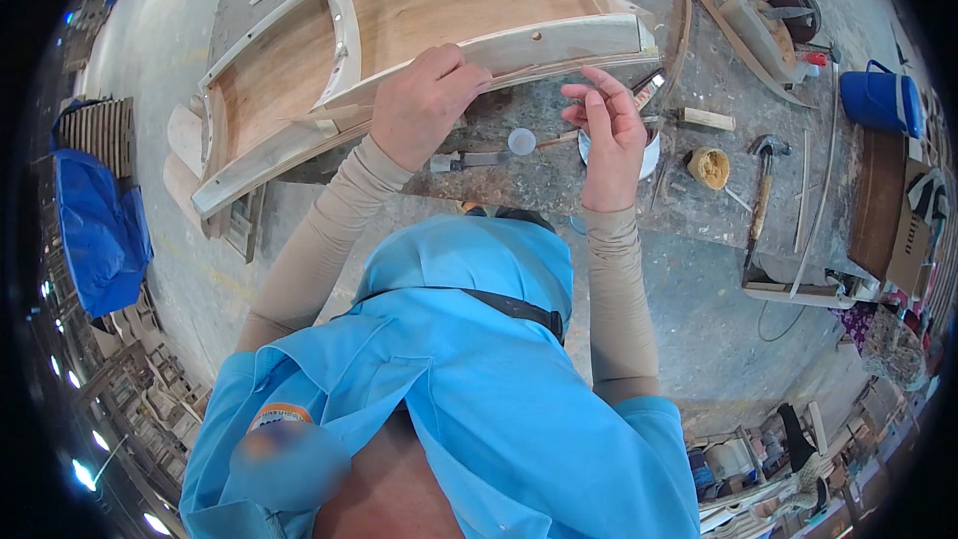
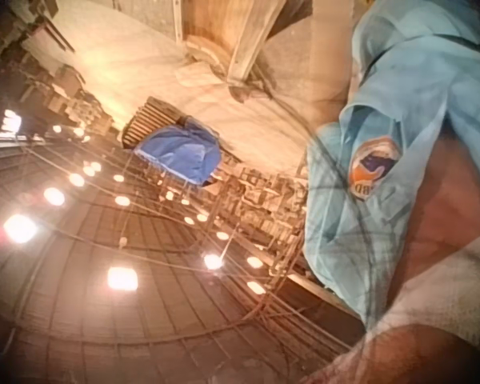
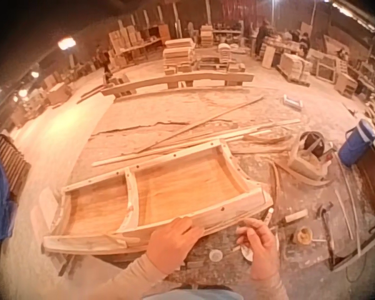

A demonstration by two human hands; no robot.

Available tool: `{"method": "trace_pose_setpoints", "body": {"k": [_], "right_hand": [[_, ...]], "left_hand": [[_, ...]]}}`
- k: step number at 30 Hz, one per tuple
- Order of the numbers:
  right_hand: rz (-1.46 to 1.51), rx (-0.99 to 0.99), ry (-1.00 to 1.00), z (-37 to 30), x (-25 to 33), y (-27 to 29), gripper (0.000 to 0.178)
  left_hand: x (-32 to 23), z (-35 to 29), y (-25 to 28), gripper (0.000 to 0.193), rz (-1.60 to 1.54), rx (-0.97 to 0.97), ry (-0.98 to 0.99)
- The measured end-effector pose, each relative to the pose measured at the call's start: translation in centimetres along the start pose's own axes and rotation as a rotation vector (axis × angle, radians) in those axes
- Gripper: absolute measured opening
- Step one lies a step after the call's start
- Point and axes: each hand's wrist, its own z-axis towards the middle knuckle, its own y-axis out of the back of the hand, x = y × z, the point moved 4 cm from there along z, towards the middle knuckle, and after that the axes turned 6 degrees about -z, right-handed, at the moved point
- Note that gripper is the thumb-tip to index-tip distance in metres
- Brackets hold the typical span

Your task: The person applies glue to a wooden frame and inserts a thin wooden strip into a groove. They use a metal tool to scrape and adjust the strip, ensuring it fits properly along the edge of the frame.

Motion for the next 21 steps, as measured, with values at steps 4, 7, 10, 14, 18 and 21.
{"method": "trace_pose_setpoints", "body": {"k": [4, 7, 10, 14, 18, 21], "right_hand": [[0.002, -0.001, -0.001, -0.1, 0.2, -0.3, 0.027], [0.007, -0.002, 0.002, -0.2, 0.3, -0.4, 0.027], [-0.009, -0.007, 0.009, -0.1, 0.5, -0.4, 0.027], [-0.073, -0.005, 0.058, 0.1, 0.8, -0.5, 0.027], [-0.308, -0.014, 0.158, 0.1, 1.6, -1.0, 0.025], [-0.464, -0.01, 0.277, 0.4, 2.3, -1.2, 0.024]], "left_hand": [[0.0, 0.0, 0.0, 0.009, 0.009, 0.018, -0.002], [0.1, 0.2, 0.0, 0.009, 0.014, 0.029, 0.007], [0.1, 0.6, 0.1, 0.008, 0.032, 0.043, -0.001], [-0.4, 0.9, 0.1, 0.008, 0.066, 0.079, -0.018], [-0.5, 0.9, -0.4, 0.008, 0.057, 0.078, 0.006], [-0.1, 1.0, -0.4, 0.007, -0.011, 0.091, 0.054]]}}
